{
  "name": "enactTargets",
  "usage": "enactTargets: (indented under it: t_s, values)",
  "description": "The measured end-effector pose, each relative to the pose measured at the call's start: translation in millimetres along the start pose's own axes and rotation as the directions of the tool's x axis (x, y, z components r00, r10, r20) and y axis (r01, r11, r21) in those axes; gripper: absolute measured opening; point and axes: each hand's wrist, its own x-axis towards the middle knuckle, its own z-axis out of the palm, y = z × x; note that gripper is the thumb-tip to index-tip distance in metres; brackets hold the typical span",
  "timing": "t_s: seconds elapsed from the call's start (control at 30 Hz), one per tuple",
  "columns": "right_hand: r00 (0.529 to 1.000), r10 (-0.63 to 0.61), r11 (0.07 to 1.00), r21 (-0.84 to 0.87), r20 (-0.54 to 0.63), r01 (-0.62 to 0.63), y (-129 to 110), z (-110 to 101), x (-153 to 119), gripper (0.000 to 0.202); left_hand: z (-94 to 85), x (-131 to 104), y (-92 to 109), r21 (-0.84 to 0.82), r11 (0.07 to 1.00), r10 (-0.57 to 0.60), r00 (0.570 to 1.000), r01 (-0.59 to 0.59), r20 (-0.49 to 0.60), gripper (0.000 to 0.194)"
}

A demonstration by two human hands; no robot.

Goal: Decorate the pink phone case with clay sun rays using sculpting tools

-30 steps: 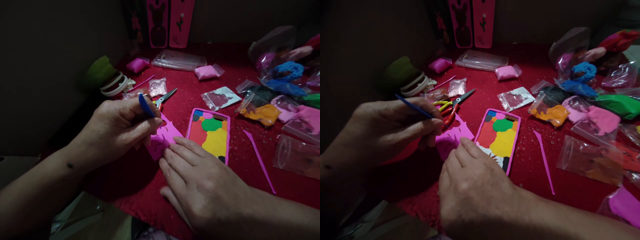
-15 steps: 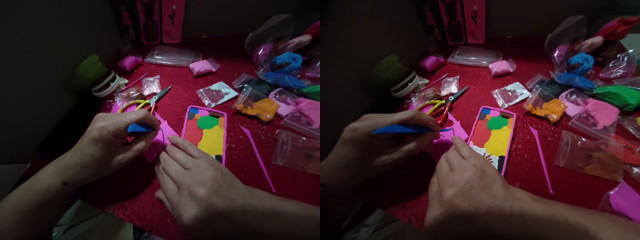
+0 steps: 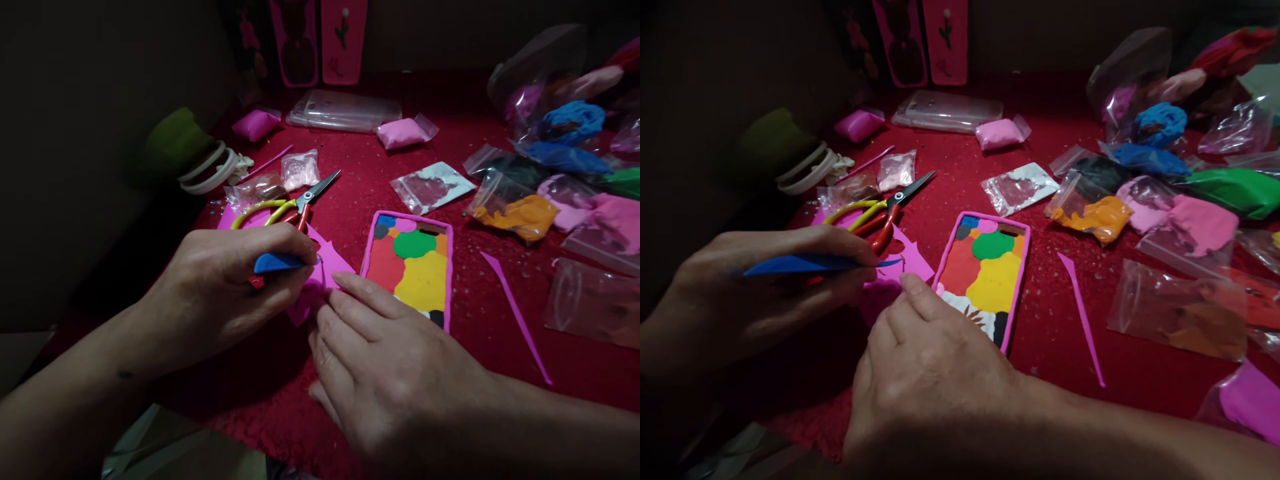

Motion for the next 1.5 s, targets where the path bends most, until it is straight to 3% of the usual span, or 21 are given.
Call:
enactTargets:
  t_s: [0.73,1.07,1.2,1.4,1.5]
  values:
    - [1.0,0.003,1.0,-0.002,-0.009,-0.003,0,-2,0,0.014,3.4,0,-1,-0.012,1.0,-0.017,0.999,0.017,0.033,0.007]
    - [0.999,0.002,1.0,0.011,-0.034,-0.002,1,-1,0,0.014,0.3,-1,-3,0.028,0.999,-0.02,0.999,0.021,-0.026,0.005]
    - [1.0,-0.008,1.0,-0.024,-0.015,0.007,1,-2,0,0.017,-1.5,-2,-5,-0.032,0.999,-0.011,0.997,0.008,-0.08,0.004]
    - [0.991,-0.107,0.991,-0.094,-0.084,0.099,-16,-10,5,0.035,-7.2,-2,-2,-0.152,0.985,-0.102,0.989,0.084,-0.111,0.008]
    - [0.973,-0.231,0.966,-0.115,0.012,0.231,-29,-10,0,0.033,-8.4,2,4,-0.204,0.975,-0.098,0.994,0.085,-0.052,0.01]
